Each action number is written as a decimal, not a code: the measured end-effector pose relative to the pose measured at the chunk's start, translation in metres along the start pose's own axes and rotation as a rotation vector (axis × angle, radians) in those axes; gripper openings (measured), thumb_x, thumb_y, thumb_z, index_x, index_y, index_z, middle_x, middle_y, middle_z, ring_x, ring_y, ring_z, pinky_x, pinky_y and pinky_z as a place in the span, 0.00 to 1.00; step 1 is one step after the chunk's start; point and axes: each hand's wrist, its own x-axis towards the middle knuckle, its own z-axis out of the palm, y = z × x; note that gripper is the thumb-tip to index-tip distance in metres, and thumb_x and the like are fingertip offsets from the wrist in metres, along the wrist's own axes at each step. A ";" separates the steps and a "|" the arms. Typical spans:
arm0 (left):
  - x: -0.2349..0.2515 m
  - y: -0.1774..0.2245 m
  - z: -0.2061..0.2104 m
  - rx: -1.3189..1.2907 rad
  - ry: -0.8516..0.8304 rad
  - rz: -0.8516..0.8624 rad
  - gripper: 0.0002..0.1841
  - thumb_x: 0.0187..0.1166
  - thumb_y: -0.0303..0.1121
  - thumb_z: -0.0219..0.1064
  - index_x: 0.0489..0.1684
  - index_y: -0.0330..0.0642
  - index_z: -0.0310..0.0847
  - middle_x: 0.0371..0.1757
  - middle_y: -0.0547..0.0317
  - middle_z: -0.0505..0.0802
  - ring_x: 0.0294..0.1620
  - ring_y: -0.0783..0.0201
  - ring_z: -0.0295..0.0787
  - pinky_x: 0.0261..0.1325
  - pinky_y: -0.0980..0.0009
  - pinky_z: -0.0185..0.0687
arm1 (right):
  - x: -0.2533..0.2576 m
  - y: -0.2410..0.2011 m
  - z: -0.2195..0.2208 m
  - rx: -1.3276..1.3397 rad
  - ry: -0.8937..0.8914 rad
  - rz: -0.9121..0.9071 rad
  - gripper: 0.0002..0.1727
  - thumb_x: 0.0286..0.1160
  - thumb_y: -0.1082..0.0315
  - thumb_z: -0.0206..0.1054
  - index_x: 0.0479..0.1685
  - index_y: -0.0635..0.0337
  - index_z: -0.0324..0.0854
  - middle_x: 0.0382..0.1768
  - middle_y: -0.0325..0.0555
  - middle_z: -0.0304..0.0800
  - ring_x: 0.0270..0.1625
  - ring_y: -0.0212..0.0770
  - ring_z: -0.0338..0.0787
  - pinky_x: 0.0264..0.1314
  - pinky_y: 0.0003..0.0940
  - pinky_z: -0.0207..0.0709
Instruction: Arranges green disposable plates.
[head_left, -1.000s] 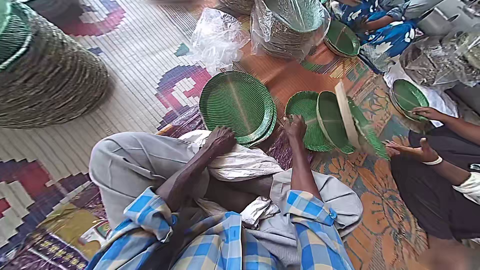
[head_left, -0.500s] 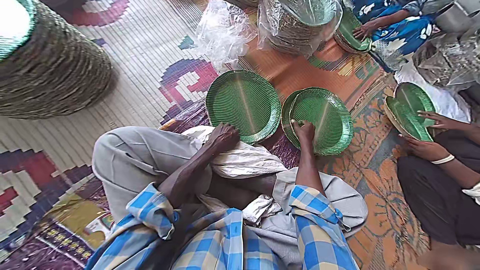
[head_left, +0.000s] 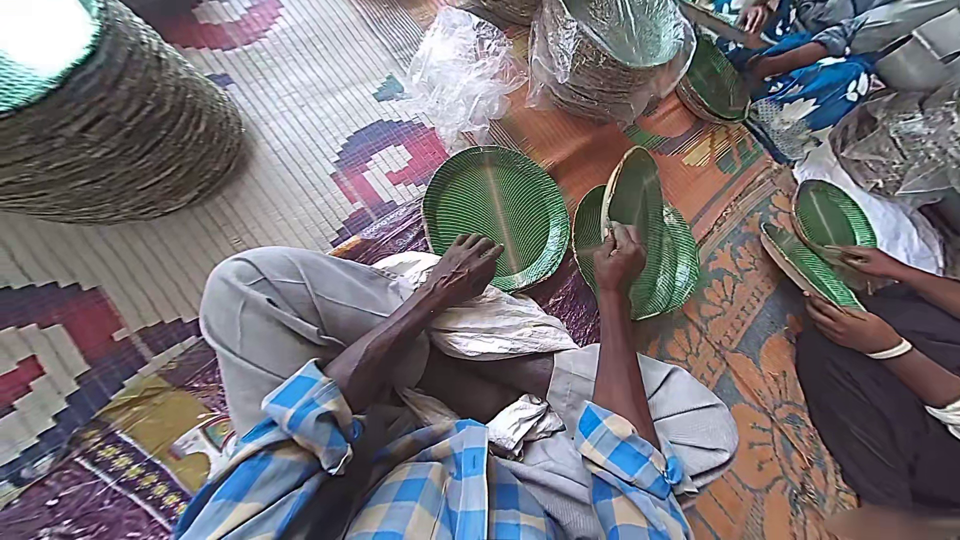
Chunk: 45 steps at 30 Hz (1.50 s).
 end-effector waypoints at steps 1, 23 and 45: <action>-0.001 0.002 0.000 0.007 0.187 0.066 0.17 0.79 0.34 0.61 0.59 0.39 0.90 0.54 0.44 0.94 0.61 0.45 0.90 0.69 0.46 0.79 | -0.010 -0.020 -0.001 0.041 -0.035 -0.102 0.14 0.82 0.77 0.59 0.53 0.70 0.90 0.51 0.65 0.92 0.55 0.64 0.92 0.59 0.61 0.81; 0.004 -0.002 -0.001 0.052 -0.529 -0.268 0.20 0.89 0.42 0.54 0.51 0.38 0.89 0.50 0.42 0.93 0.60 0.40 0.87 0.68 0.41 0.73 | -0.003 0.015 0.000 -0.068 -0.027 0.169 0.14 0.83 0.72 0.60 0.48 0.72 0.90 0.49 0.69 0.89 0.55 0.68 0.89 0.60 0.66 0.76; 0.004 0.005 0.008 0.041 -0.552 -0.228 0.18 0.87 0.43 0.57 0.52 0.41 0.91 0.50 0.44 0.93 0.58 0.42 0.89 0.64 0.42 0.76 | -0.011 0.081 0.037 -0.161 -0.767 0.391 0.22 0.88 0.59 0.62 0.65 0.70 0.85 0.70 0.70 0.84 0.74 0.68 0.82 0.74 0.69 0.73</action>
